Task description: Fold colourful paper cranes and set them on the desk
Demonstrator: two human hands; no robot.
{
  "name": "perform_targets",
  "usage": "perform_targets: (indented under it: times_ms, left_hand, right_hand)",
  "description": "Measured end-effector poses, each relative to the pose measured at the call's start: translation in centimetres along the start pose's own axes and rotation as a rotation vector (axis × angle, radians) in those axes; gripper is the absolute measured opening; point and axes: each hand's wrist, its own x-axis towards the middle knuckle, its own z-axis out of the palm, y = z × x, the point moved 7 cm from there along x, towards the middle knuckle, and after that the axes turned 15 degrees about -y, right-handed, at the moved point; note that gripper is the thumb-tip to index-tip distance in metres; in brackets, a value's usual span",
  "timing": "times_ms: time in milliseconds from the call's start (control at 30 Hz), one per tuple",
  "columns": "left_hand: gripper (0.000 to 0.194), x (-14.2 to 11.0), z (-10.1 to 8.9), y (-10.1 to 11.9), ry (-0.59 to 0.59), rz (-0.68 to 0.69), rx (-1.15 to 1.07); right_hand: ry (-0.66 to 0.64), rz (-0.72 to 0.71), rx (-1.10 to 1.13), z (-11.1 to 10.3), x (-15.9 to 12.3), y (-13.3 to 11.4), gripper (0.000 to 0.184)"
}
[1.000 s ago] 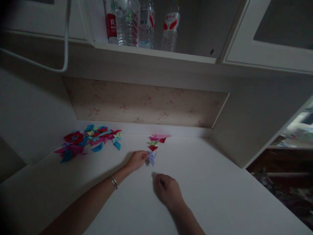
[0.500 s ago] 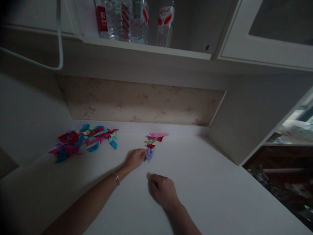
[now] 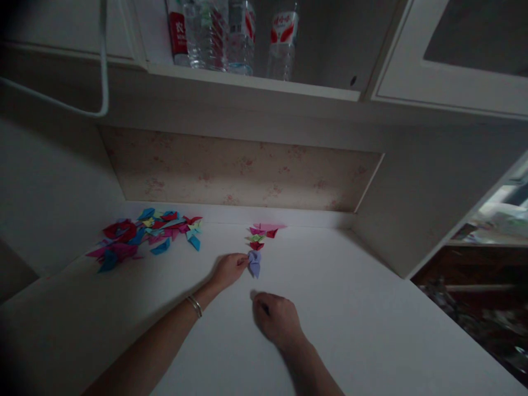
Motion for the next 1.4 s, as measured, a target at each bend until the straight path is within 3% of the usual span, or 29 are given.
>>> perform_targets:
  times_ms: [533, 933, 1100, 1400]
  left_hand:
    - [0.033, -0.2, 0.0, 0.3, -0.028, -0.051, -0.093]
    - [0.035, -0.3, -0.1, 1.2, -0.094, -0.021, -0.003]
    - [0.031, 0.2, -0.2, 1.3, -0.081, -0.018, 0.073]
    - [0.031, 0.0, -0.3, 1.1, -0.054, -0.054, -0.017]
  right_hand:
    - [-0.013, 0.001, -0.018, -0.2, -0.1, -0.1, 0.025]
    - [-0.008, -0.023, -0.034, -0.1, -0.2, -0.5, 0.026]
    - [-0.028, -0.003, 0.003, -0.3, -0.2, -0.5, 0.028]
    - [-0.030, -0.013, 0.033, -0.4, -0.3, -0.5, 0.030]
